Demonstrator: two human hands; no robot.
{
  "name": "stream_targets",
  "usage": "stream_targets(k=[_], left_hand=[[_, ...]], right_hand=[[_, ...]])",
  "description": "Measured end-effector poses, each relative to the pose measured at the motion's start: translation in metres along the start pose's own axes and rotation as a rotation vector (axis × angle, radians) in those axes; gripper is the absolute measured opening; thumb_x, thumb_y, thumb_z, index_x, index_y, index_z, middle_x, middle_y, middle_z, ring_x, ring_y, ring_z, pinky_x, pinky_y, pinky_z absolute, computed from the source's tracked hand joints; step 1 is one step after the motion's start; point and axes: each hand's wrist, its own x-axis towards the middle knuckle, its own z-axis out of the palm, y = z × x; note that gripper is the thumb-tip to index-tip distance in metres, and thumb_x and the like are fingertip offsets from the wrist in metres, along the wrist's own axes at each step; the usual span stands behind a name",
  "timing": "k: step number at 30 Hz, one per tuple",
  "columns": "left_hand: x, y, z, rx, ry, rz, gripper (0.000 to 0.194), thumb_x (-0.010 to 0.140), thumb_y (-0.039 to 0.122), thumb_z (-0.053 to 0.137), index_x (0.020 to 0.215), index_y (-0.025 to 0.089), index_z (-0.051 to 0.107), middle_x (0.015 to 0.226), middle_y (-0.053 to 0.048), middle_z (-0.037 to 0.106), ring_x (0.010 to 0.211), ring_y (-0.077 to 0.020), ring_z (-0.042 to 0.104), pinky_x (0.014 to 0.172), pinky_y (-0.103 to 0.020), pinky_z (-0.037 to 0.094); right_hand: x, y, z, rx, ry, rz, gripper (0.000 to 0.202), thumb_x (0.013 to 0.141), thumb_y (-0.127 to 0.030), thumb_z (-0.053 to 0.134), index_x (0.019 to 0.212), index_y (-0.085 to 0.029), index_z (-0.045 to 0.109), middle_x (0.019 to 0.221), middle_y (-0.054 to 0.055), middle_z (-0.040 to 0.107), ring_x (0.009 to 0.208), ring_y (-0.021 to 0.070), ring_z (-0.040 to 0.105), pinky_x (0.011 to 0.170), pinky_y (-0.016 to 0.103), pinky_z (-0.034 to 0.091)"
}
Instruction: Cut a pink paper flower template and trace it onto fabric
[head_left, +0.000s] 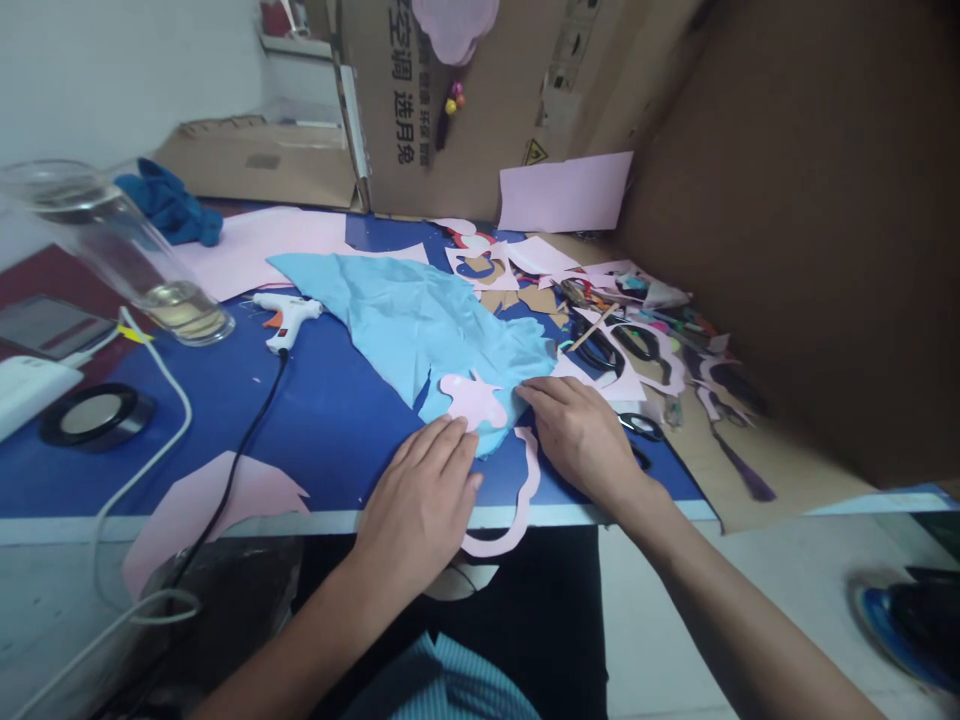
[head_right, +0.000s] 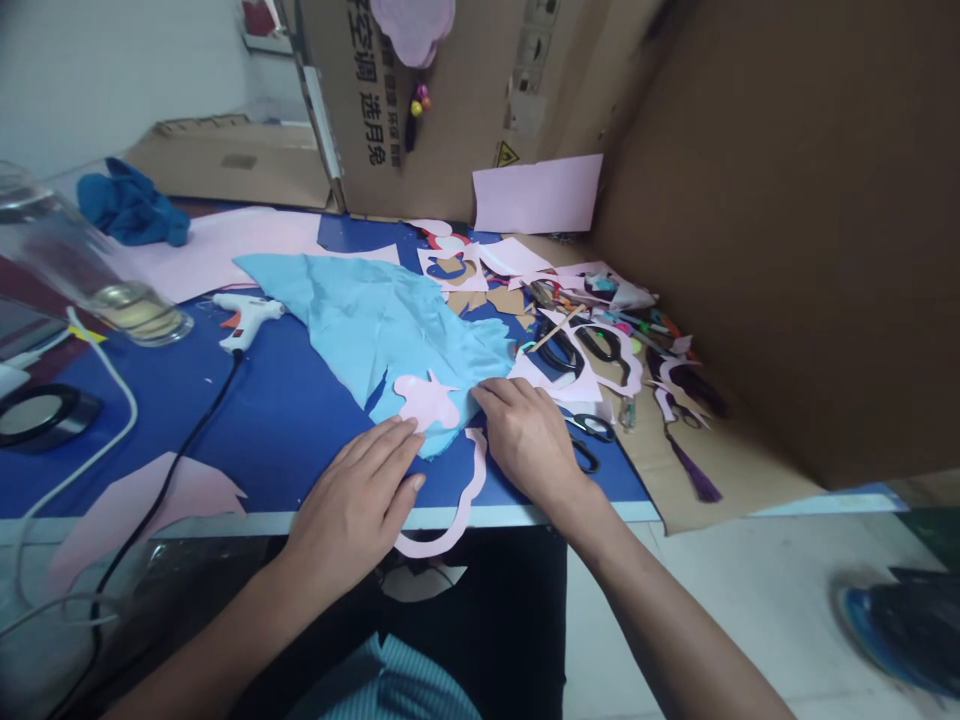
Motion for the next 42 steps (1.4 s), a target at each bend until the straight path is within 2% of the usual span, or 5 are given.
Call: stream_targets(k=[9, 14, 18, 26, 42], left_hand=[[0.004, -0.002, -0.004, -0.03, 0.017, -0.038, 0.04, 0.113, 0.026, 0.05, 0.152, 0.019, 0.059, 0.171, -0.017, 0.054, 0.159, -0.0325, 0.051, 0.128, -0.059, 0.046], [0.028, -0.009, -0.01, -0.011, -0.109, 0.043, 0.045, 0.116, 0.027, 0.043, 0.157, 0.015, 0.057, 0.174, -0.016, 0.05, 0.163, -0.0306, 0.045, 0.133, -0.056, 0.039], [0.035, -0.012, -0.004, 0.04, -0.201, 0.013, 0.047, 0.115, 0.033, 0.047, 0.159, 0.016, 0.058, 0.173, -0.015, 0.051, 0.162, -0.0323, 0.047, 0.132, -0.057, 0.041], [0.026, -0.014, 0.005, 0.056, -0.105, -0.011, 0.049, 0.114, 0.037, 0.051, 0.159, 0.018, 0.058, 0.172, -0.015, 0.053, 0.163, -0.0321, 0.046, 0.132, -0.055, 0.039], [0.027, -0.01, -0.001, 0.051, -0.155, -0.034, 0.05, 0.113, 0.036, 0.055, 0.158, 0.014, 0.059, 0.172, -0.017, 0.053, 0.162, -0.0324, 0.047, 0.133, -0.054, 0.038]], right_hand=[[-0.005, 0.001, 0.004, 0.045, 0.018, 0.023, 0.034, 0.104, -0.014, 0.061, 0.135, -0.018, 0.075, 0.138, 0.015, 0.077, 0.118, 0.0352, 0.068, 0.099, 0.046, 0.052], [-0.004, 0.0, 0.005, 0.021, 0.018, 0.044, 0.038, 0.102, -0.008, 0.057, 0.133, -0.018, 0.077, 0.136, 0.014, 0.079, 0.115, 0.0344, 0.07, 0.097, 0.046, 0.051], [-0.004, -0.002, 0.003, 0.014, 0.023, 0.058, 0.039, 0.103, -0.006, 0.054, 0.133, -0.016, 0.076, 0.137, 0.013, 0.079, 0.116, 0.034, 0.07, 0.098, 0.046, 0.05], [-0.004, -0.002, 0.002, -0.001, 0.019, 0.073, 0.039, 0.102, -0.007, 0.056, 0.133, -0.018, 0.075, 0.138, 0.013, 0.078, 0.118, 0.0344, 0.07, 0.096, 0.046, 0.05], [-0.006, 0.001, 0.007, 0.01, 0.039, 0.046, 0.041, 0.102, -0.005, 0.054, 0.136, -0.015, 0.076, 0.139, 0.014, 0.078, 0.117, 0.0342, 0.071, 0.1, 0.046, 0.052]])
